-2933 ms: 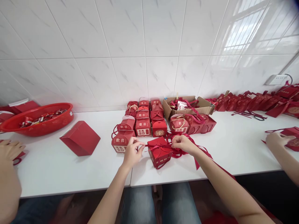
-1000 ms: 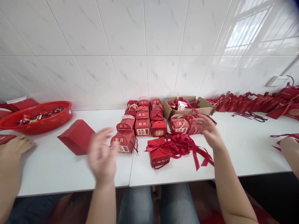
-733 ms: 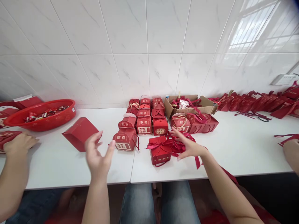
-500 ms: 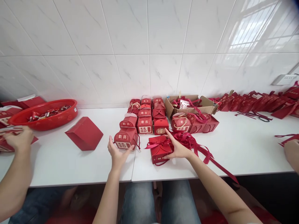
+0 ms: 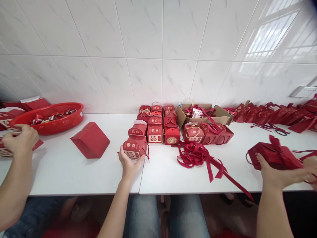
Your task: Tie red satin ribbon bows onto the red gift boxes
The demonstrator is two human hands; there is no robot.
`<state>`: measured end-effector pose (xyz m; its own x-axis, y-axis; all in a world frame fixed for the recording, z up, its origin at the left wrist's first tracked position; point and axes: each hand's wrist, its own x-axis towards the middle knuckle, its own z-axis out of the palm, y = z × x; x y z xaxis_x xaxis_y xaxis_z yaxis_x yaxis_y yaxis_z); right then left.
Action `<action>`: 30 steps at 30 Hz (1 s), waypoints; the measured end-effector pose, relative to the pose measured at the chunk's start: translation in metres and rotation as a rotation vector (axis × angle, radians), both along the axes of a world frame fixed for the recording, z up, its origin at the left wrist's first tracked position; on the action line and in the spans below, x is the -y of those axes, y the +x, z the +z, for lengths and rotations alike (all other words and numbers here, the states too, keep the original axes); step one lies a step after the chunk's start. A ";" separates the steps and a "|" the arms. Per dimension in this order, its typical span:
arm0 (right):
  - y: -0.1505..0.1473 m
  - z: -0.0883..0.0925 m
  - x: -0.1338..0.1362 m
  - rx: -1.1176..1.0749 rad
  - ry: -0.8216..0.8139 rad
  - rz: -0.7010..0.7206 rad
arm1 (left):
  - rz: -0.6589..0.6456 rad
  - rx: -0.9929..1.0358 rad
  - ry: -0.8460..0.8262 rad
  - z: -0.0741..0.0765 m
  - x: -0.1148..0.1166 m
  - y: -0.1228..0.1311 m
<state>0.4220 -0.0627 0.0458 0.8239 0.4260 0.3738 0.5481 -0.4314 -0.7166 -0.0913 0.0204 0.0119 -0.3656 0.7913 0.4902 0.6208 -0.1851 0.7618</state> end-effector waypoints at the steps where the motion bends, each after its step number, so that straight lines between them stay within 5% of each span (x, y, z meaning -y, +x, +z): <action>1: 0.004 -0.002 -0.003 -0.081 -0.033 -0.085 | 0.004 -0.017 0.002 0.000 0.000 0.000; 6: -0.010 -0.004 -0.011 -0.087 -0.052 -0.168 | 0.003 -0.056 0.044 0.003 -0.001 0.000; 20: -0.030 -0.002 -0.014 0.030 0.034 -0.010 | 0.013 0.008 0.018 0.007 -0.002 0.005; 23: -0.028 -0.010 -0.010 0.008 0.050 0.323 | 0.031 0.085 0.001 0.016 0.005 0.007; 26: -0.036 -0.008 -0.002 -0.080 -0.132 0.796 | 0.063 0.152 0.009 0.029 0.021 0.008; 30: -0.064 0.008 0.008 -0.072 -0.370 1.264 | -0.151 0.239 0.030 0.042 0.044 0.011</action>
